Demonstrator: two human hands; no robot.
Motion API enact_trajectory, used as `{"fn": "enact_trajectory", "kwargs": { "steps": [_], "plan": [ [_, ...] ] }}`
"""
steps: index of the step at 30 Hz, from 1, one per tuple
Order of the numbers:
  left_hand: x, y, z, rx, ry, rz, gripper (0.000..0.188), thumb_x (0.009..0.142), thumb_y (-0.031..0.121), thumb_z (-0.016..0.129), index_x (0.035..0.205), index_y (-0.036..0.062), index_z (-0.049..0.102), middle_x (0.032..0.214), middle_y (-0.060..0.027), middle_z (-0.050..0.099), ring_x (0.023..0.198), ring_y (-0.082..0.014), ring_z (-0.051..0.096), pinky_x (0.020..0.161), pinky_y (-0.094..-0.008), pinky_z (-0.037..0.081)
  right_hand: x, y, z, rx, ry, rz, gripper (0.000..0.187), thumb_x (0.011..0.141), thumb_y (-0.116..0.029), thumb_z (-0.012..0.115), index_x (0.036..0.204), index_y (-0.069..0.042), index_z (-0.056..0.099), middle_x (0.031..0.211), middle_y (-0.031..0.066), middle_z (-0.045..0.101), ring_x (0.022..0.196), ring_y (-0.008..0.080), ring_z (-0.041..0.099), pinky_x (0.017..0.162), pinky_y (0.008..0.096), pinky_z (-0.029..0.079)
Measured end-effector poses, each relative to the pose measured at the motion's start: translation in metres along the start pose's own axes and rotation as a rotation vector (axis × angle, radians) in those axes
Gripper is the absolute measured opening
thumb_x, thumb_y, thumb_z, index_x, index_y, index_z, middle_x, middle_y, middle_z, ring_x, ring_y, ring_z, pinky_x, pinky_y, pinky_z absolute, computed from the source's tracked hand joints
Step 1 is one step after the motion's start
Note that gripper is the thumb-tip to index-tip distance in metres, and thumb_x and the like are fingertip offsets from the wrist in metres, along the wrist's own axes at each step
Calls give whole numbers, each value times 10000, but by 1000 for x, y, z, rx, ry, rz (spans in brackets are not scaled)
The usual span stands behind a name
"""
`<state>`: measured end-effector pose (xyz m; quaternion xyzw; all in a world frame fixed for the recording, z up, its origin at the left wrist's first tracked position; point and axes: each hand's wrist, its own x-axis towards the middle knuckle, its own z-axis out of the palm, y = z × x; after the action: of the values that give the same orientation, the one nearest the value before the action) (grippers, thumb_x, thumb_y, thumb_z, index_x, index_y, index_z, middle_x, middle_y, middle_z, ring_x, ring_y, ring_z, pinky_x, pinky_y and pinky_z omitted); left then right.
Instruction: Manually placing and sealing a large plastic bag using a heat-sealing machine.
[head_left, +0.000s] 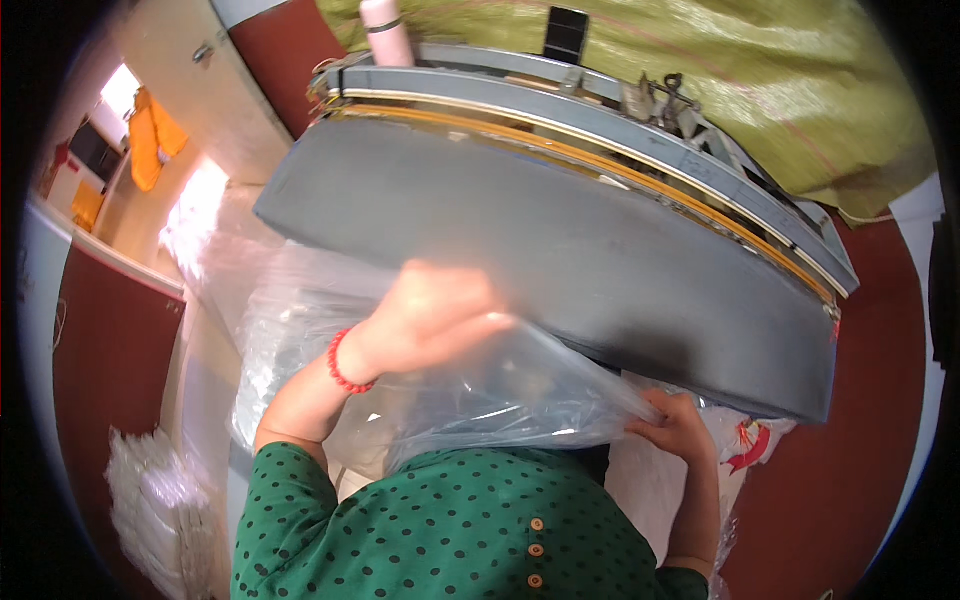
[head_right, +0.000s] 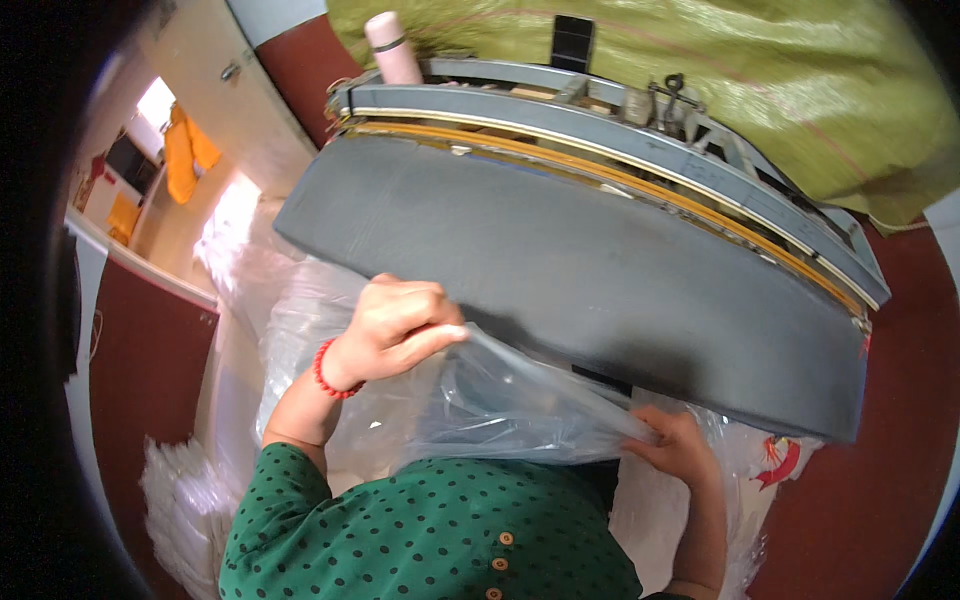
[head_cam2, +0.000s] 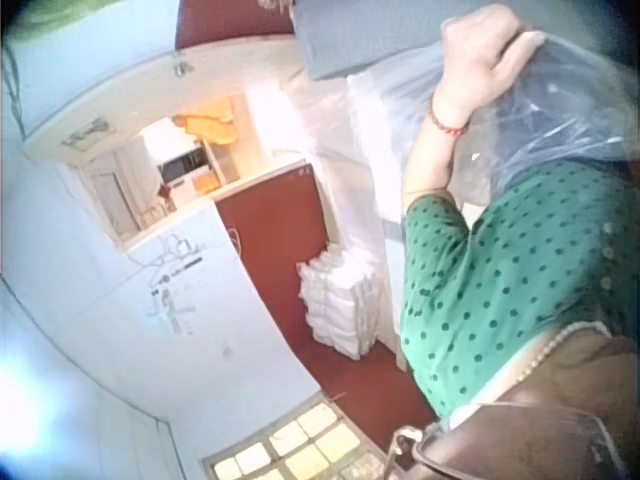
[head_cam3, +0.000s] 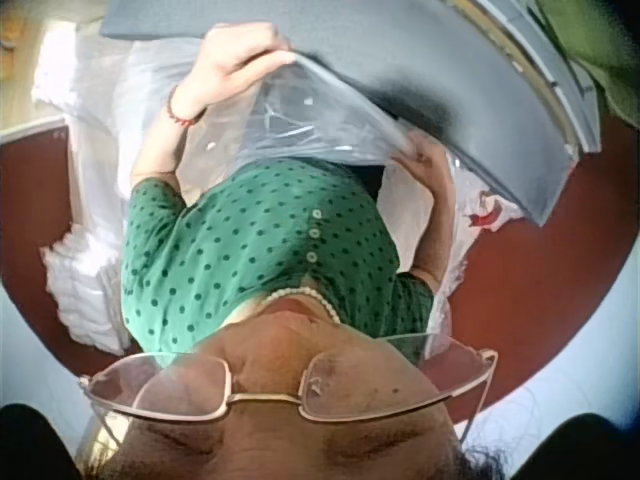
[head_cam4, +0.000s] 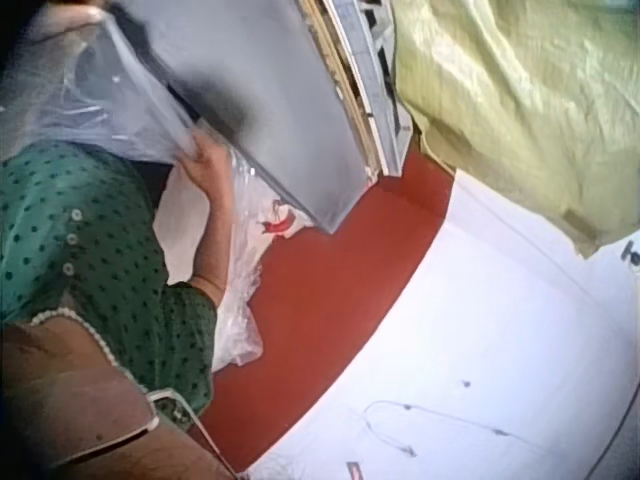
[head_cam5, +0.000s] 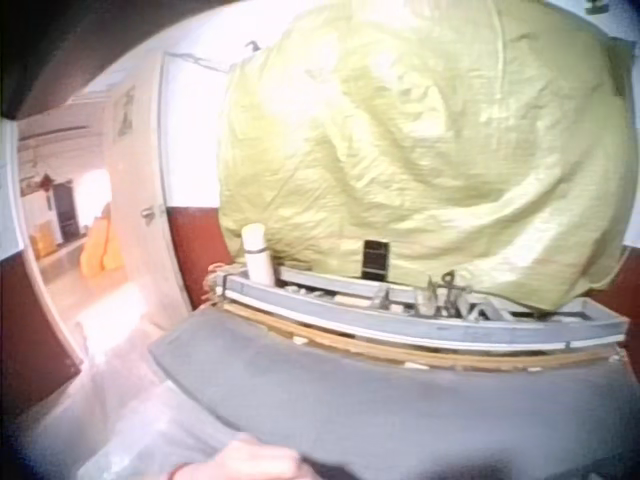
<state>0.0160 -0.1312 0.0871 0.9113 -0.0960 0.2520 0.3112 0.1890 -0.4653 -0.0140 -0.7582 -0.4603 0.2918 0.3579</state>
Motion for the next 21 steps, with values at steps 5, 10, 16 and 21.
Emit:
{"fn": "enact_trajectory", "kwargs": {
  "steps": [5,10,16,21],
  "plan": [
    [-6,8,20,-251,-502,-80,143,793,205,611,834,97,528,586,-90,524,513,-252,534,462,-326,410,-100,59,-97,-593,626,399,118,724,-17,561,817,-50,625,689,120,612,627,193,595,611,297,460],
    [-66,-64,9,34,-887,-206,207,712,132,611,903,90,543,683,-151,563,646,-330,557,556,-403,428,-240,91,-198,-600,1419,397,193,817,-96,517,978,-17,589,923,101,625,868,157,561,787,288,423],
    [-88,-165,-167,628,-542,-582,195,635,41,598,825,71,632,797,-139,618,775,-284,597,666,-358,461,-235,108,-211,-794,1449,610,226,831,-160,509,1000,-25,572,953,103,603,905,219,554,828,317,401],
    [-35,-160,-241,1192,466,-504,284,724,9,525,1006,36,547,1008,-165,569,950,-283,543,765,-342,442,-149,131,-188,-747,1189,524,185,827,-140,489,956,-31,564,900,122,597,850,277,572,762,338,430]
  ]
}}
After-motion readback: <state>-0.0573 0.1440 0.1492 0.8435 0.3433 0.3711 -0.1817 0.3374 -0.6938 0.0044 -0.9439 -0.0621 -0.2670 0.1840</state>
